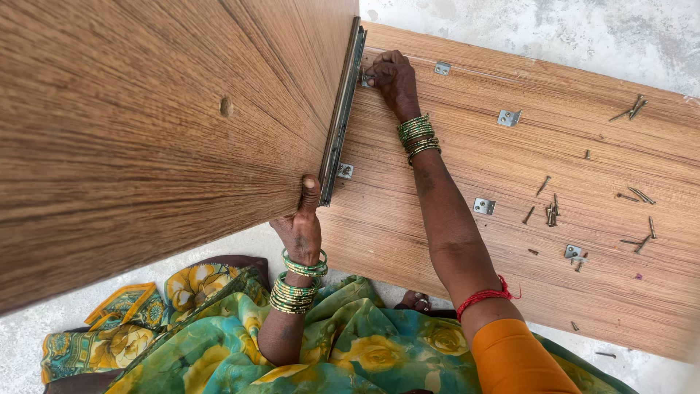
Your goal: The person aligns a metal drawer slide to a wooden panel and secures it with screws. They then open a small plastic case containing screws and a screwdriver, preparing to continue the assembly.
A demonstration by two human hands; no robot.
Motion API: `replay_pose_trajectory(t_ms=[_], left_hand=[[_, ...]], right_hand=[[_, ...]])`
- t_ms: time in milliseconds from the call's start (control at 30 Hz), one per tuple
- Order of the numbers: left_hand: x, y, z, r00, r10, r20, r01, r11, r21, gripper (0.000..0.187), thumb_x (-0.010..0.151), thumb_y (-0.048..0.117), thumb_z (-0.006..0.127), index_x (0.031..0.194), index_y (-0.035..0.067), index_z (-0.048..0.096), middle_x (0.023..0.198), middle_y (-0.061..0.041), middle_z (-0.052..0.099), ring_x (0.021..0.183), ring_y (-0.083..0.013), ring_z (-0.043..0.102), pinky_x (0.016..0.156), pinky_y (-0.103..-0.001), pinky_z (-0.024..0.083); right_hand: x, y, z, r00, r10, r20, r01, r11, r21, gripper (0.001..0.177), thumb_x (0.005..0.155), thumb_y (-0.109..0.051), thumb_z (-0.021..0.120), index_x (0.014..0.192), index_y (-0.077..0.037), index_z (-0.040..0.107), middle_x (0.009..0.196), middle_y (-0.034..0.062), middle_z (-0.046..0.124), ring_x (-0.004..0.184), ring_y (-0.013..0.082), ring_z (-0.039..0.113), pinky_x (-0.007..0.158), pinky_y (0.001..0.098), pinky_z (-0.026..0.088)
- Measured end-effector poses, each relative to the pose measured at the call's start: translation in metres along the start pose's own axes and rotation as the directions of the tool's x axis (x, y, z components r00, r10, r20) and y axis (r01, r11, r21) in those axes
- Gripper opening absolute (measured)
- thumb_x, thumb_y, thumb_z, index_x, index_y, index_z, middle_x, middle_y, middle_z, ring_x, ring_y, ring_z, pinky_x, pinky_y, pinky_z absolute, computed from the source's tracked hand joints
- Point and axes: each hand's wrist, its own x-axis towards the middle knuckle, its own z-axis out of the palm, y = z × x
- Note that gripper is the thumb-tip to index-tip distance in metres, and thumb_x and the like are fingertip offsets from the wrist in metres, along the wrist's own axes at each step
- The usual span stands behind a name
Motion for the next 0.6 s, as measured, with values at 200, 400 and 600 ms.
replay_pose_trajectory(t_ms=[200, 400, 600], left_hand=[[-0.001, 0.001, 0.002, 0.999, -0.051, 0.013, 0.051, 0.998, -0.045, 0.035, 0.094, 0.034, 0.079, 0.107, 0.002, 0.073, 0.103, -0.009, 0.073, 0.097, -0.0204, 0.067, 0.089, -0.037, 0.055], [-0.008, 0.003, 0.005, 0.999, -0.043, 0.022, 0.043, 0.999, -0.023, 0.037, 0.095, 0.034, 0.077, 0.110, 0.000, 0.072, 0.106, -0.008, 0.072, 0.099, -0.0205, 0.065, 0.090, -0.036, 0.054], [-0.011, 0.004, 0.004, 0.996, -0.074, 0.041, 0.072, 0.997, 0.032, 0.038, 0.095, 0.034, 0.077, 0.111, 0.000, 0.073, 0.107, -0.009, 0.074, 0.099, -0.0214, 0.066, 0.091, -0.036, 0.054]], right_hand=[[0.001, 0.006, 0.011, 0.989, 0.147, -0.030, -0.146, 0.988, 0.057, 0.014, 0.095, -0.006, 0.074, 0.080, -0.007, 0.074, 0.102, -0.0002, 0.064, 0.102, 0.0176, 0.052, 0.084, 0.0289, 0.062], [-0.003, 0.009, 0.013, 0.997, 0.040, -0.066, -0.046, 0.995, -0.093, 0.008, 0.088, -0.004, 0.078, 0.081, -0.006, 0.073, 0.100, -0.0005, 0.068, 0.098, 0.0207, 0.050, 0.087, 0.0356, 0.053], [0.012, 0.021, 0.009, 0.999, 0.003, 0.053, 0.002, 0.996, -0.085, 0.010, 0.081, -0.002, 0.079, 0.081, -0.011, 0.076, 0.099, -0.0038, 0.070, 0.098, 0.0153, 0.053, 0.085, 0.0265, 0.056]])
